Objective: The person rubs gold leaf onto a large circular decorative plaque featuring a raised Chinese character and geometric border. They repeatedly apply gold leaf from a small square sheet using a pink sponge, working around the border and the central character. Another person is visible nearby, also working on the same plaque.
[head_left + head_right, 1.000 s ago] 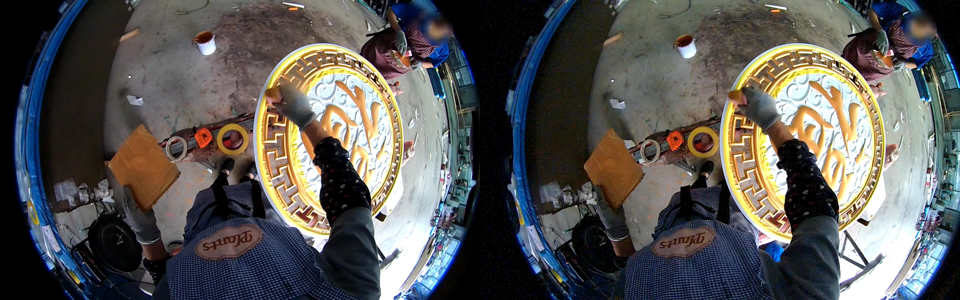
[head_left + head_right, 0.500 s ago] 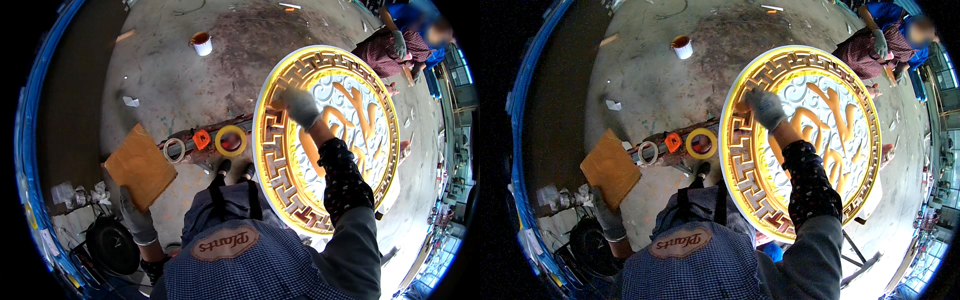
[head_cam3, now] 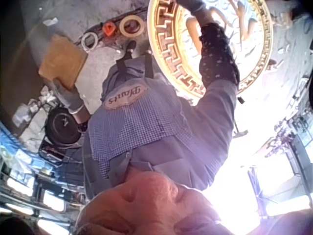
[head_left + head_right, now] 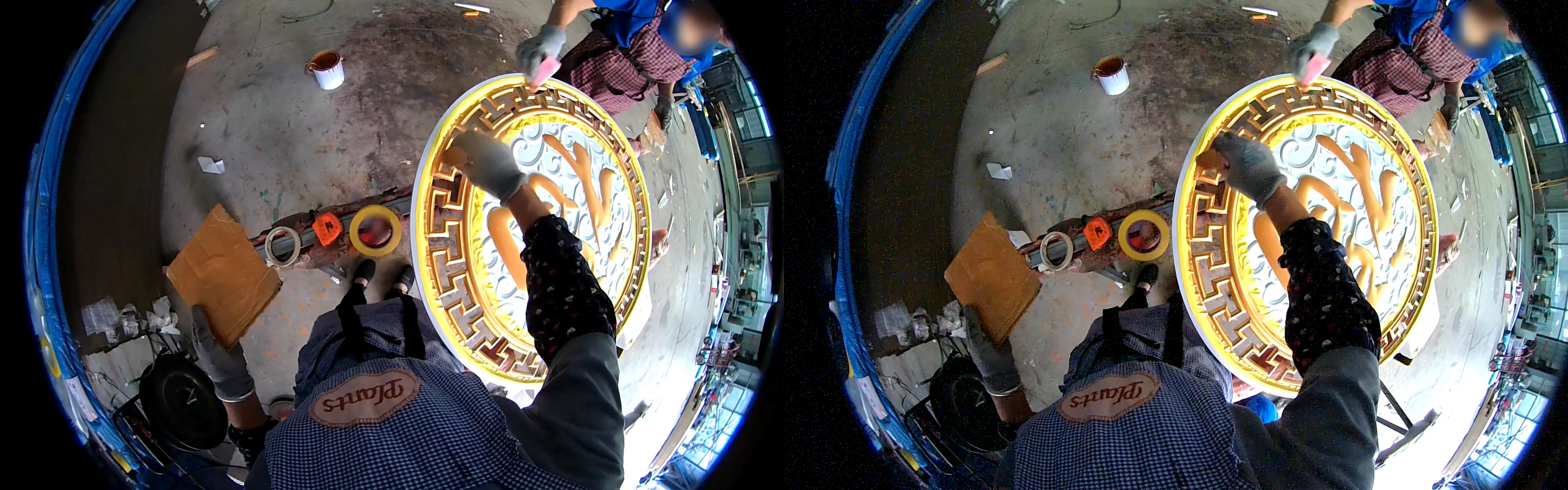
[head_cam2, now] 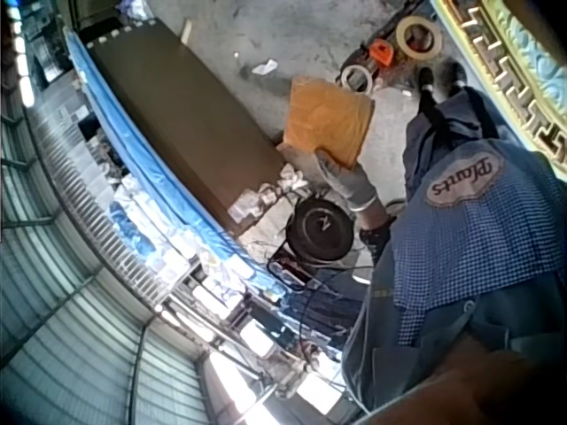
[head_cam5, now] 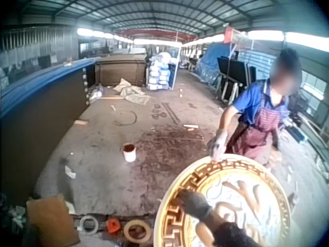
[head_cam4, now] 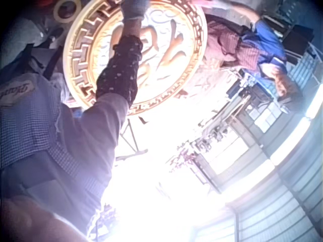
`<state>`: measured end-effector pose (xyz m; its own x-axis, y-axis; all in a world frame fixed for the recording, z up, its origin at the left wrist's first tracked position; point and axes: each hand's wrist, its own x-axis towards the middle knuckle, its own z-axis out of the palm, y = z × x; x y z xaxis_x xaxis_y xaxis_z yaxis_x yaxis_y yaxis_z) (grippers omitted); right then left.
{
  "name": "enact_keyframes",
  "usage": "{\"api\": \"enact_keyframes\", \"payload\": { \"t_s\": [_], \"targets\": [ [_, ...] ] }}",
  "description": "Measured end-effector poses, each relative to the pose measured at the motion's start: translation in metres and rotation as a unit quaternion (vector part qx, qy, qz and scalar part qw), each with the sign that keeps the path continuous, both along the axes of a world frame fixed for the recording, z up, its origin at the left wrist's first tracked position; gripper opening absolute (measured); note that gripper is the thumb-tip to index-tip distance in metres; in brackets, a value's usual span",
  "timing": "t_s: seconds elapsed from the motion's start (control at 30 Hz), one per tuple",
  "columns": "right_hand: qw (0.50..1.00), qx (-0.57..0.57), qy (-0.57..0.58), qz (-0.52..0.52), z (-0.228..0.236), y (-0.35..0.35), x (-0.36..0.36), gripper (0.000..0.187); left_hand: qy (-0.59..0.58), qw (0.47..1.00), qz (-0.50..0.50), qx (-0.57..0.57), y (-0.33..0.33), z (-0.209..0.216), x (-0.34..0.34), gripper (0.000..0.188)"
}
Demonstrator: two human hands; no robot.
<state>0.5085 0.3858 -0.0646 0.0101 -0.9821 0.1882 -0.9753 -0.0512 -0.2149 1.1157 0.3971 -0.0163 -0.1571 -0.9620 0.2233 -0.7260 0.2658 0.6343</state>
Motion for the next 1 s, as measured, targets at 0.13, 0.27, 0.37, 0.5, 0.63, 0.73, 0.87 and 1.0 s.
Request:
{"api": "enact_keyframes", "payload": {
  "t_s": [0.13,0.27,0.37,0.5,0.63,0.73,0.87,1.0],
  "targets": [
    [0.990,0.113,0.084,-0.015,-0.008,-0.008,-0.009,0.024,-0.020,0.999,-0.011,-0.038,-0.002,-0.003,-0.002,0.043],
    [0.999,0.026,0.042,-0.010,-0.015,-0.001,-0.015,0.026,0.212,0.971,0.063,0.093,-0.005,0.016,-0.033,0.052],
    [0.997,0.040,0.028,0.063,-0.008,0.011,-0.001,0.024,0.280,0.951,0.076,0.103,-0.010,0.012,-0.036,0.055],
    [0.999,0.039,0.010,-0.029,-0.001,0.006,0.000,0.026,0.228,0.967,0.061,0.093,-0.009,0.008,-0.027,0.051],
    [0.993,0.059,-0.099,-0.019,0.015,0.017,0.032,0.034,0.127,0.988,0.041,0.071,-0.006,0.008,-0.021,0.048],
    [0.985,0.087,-0.143,-0.050,0.005,0.021,0.036,0.034,0.131,0.989,0.035,0.057,-0.008,0.007,-0.025,0.046],
    [0.992,0.065,-0.103,-0.031,-0.004,0.031,0.048,0.033,0.302,0.946,0.070,0.092,-0.016,0.010,-0.034,0.042],
    [0.992,0.095,-0.062,-0.054,0.016,0.032,0.045,0.030,0.402,0.905,0.068,0.124,-0.021,0.010,-0.029,0.051]
  ]
}}
